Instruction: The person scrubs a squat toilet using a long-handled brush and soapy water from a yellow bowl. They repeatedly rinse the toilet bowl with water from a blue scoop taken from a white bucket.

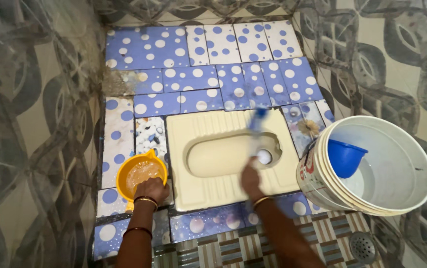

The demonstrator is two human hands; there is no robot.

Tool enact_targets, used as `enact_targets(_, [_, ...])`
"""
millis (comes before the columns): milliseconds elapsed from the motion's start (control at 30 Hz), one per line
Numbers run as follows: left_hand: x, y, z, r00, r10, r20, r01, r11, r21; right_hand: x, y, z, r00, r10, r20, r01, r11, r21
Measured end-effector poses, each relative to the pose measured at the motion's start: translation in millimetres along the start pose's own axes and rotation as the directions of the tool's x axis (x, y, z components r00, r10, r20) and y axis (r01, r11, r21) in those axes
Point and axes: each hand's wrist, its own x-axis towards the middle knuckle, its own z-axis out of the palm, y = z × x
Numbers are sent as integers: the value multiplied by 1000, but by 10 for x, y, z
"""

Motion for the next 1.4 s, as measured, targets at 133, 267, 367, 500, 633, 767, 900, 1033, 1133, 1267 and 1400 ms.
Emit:
enact_targets(133, [-7, -6, -5, 1000, 1, -25, -1, 1000, 0, -403, -1087, -587, 890, -254, 379, 117, 930, 349])
enact_targets(267, [-26, -9, 2, 999, -7, -38, 6, 1000, -7, -317, -1323, -878, 590, -482, 648, 62, 827, 558])
enact_targets(367, [-27, -6, 12, 998, 5, -60, -6, 1000, -12, -189, -756, -499, 719, -254, 647, -50, 910, 412])
enact_targets(500, [-3, -4, -26, 1000, -7, -26, 6, 1000, -28, -6, 380, 11, 964, -116, 240, 39, 952, 305])
enact_targets(633, [16, -14, 9, 1000, 0, -30, 0, 1000, -6, 792, 1149, 156, 807, -134, 576, -134, 908, 398])
enact_targets(767, [39, -54, 112, 999, 21, -27, -20, 999, 32, 1307, 1521, -708, 415, -332, 847, -429, 749, 504])
enact_targets(900, [181, -104, 195, 1000, 5, -3, -5, 999, 41, 1233, 1646, -1731, 334, -480, 811, -570, 582, 580])
enact_targets(1033, [149, 123, 311, 902, 3, -431, 84, 980, 183, 708, 1509, -2082, 451, -575, 683, -716, 224, 661])
enact_targets(1133, [-113, 900, 471, 788, 33, -615, 101, 978, 182, 501, 1152, -2190, 654, -625, 427, -595, -77, 800])
enact_targets(1267, [-442, 2070, 435, 961, 143, 237, 227, 81, -970, 382, 887, -2454, 633, -675, 380, -360, 178, 916])
enact_targets(1400, [-525, 2313, 445, 908, 329, 259, 399, -496, -771, 480, 1387, -2348, 476, -880, 1, 99, 55, 994])
